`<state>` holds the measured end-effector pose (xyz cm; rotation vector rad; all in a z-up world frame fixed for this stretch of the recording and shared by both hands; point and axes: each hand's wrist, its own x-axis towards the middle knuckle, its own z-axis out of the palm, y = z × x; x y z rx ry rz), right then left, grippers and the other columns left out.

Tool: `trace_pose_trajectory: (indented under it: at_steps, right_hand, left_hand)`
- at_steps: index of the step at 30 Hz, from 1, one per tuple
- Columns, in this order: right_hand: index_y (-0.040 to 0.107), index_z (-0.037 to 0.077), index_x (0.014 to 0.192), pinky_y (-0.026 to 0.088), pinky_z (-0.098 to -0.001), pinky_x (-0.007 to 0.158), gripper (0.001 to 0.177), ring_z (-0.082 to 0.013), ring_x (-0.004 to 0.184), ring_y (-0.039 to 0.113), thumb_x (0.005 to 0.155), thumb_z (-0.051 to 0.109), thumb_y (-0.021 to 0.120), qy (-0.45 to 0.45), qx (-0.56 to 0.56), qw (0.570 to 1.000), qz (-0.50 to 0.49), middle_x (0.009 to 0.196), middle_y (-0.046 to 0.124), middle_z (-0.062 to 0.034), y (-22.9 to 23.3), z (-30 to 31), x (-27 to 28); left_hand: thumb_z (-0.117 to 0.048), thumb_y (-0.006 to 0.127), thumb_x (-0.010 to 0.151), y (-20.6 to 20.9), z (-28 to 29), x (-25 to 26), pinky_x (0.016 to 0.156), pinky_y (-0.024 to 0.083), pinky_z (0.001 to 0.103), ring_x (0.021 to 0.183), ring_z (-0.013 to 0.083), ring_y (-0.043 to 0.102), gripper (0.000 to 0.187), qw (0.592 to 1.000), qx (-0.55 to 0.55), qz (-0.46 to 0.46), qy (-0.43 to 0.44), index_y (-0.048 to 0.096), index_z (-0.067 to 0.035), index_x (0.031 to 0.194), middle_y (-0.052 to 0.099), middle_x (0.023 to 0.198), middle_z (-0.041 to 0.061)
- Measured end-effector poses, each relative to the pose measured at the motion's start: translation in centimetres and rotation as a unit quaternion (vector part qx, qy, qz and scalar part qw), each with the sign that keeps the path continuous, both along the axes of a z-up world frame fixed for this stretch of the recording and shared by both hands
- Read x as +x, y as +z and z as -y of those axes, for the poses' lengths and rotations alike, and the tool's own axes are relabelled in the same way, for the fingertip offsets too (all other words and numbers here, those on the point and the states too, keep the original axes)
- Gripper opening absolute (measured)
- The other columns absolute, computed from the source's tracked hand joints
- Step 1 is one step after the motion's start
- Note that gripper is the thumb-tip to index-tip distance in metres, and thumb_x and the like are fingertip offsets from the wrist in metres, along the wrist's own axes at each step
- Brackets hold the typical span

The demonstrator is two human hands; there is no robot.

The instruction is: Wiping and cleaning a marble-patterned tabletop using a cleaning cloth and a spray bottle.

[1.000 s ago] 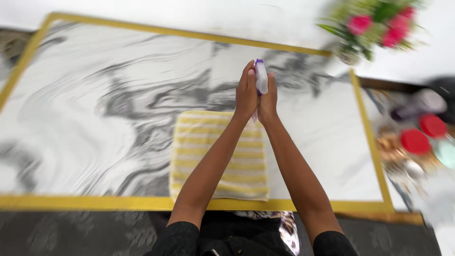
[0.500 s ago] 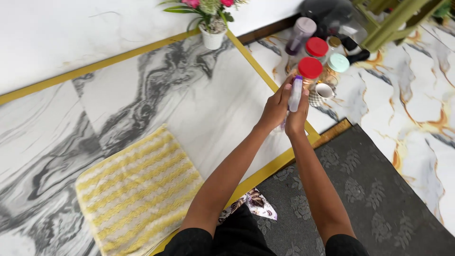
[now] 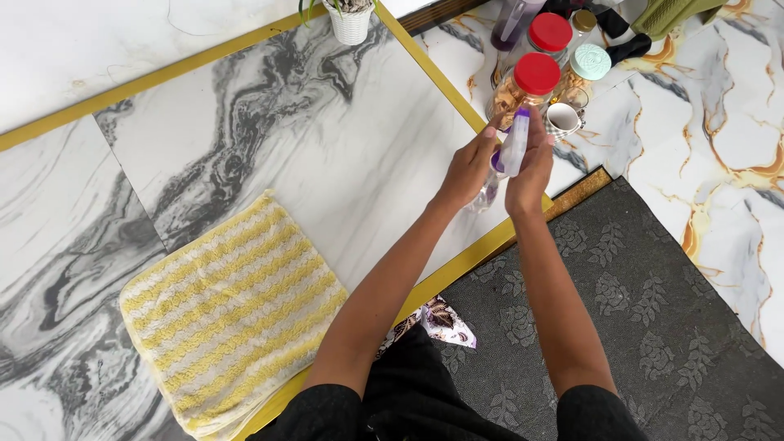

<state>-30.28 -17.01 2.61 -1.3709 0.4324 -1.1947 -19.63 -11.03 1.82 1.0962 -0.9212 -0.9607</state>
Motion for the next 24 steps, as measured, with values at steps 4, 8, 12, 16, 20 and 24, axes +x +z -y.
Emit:
trace_pose_trajectory:
  at_steps: [4, 8, 12, 16, 20, 24]
  right_hand:
    - [0.028, -0.003, 0.163, 0.022, -0.0431, 0.134, 0.076, -0.0302, 0.161, 0.030, 0.113, 0.053, 0.019, -0.035, -0.060, 0.997, -0.025, 0.170, 0.033, -0.0183, 2.5, 1.3, -0.3]
    - [0.025, -0.002, 0.165, 0.014, -0.0417, 0.135, 0.077, -0.0302, 0.164, 0.022, 0.112, 0.053, 0.019, -0.050, -0.090, 0.994, -0.040, 0.173, 0.029, -0.0195, 6.9, 2.6, -0.1]
    - [0.025, -0.002, 0.167, 0.016, -0.0437, 0.139, 0.074, -0.0308, 0.167, 0.023, 0.115, 0.051, 0.023, 0.014, -0.139, 0.990, 0.006, 0.176, 0.028, -0.0182, 11.3, 3.9, 1.5]
    - [0.025, -0.002, 0.168, 0.014, -0.0417, 0.139, 0.073, -0.0283, 0.168, 0.021, 0.116, 0.050, 0.023, 0.053, -0.164, 0.985, 0.019, 0.177, 0.029, -0.0164, 16.1, 1.4, 5.4]
    - [0.023, -0.001, 0.167, 0.013, -0.0404, 0.137, 0.072, -0.0260, 0.167, 0.022, 0.115, 0.048, 0.023, 0.097, -0.141, 0.985, -0.004, 0.176, 0.029, -0.0150, 16.8, -2.3, 10.3]
    - [0.022, 0.001, 0.167, 0.013, -0.0406, 0.135, 0.070, -0.0245, 0.166, 0.022, 0.115, 0.048, 0.026, 0.210, -0.089, 0.974, -0.002, 0.176, 0.028, -0.0137, 11.4, -5.3, 17.6]
  left_hand:
    - [-0.051, 0.029, 0.109, 0.4, -0.9, 1.5, 0.113, 0.044, 0.034, 0.134, 0.0285, 0.059, 0.062, 0.999, -0.032, 0.001, 0.023, 0.040, -0.016, 0.159, 0.051, 0.160, 0.012]
    - [-0.051, 0.029, 0.113, 1.5, -0.1, 4.2, 0.125, 0.031, 0.034, 0.154, 0.0267, 0.040, 0.062, 0.990, -0.103, 0.070, 0.067, 0.037, -0.014, 0.162, 0.041, 0.167, 0.012]
    - [-0.053, 0.031, 0.111, 6.5, 1.4, 8.9, 0.125, 0.035, 0.034, 0.152, 0.0261, 0.045, 0.066, 0.978, -0.158, 0.092, 0.104, 0.033, -0.014, 0.164, 0.039, 0.169, 0.013]
    - [-0.053, 0.034, 0.112, 14.6, -2.1, 12.2, 0.128, 0.033, 0.036, 0.155, 0.0276, 0.042, 0.068, 0.968, -0.197, 0.083, 0.132, 0.033, -0.012, 0.166, 0.039, 0.170, 0.015]
    - [-0.051, 0.035, 0.115, 14.8, -5.8, 16.0, 0.133, 0.026, 0.037, 0.163, 0.0273, 0.030, 0.067, 0.952, -0.249, 0.089, 0.154, 0.027, -0.011, 0.168, 0.030, 0.175, 0.014]
    - [-0.048, 0.032, 0.114, 10.0, -14.8, 20.6, 0.130, 0.027, 0.036, 0.160, 0.0244, 0.028, 0.064, 0.946, -0.167, 0.156, 0.228, 0.023, -0.012, 0.167, 0.026, 0.174, 0.012]
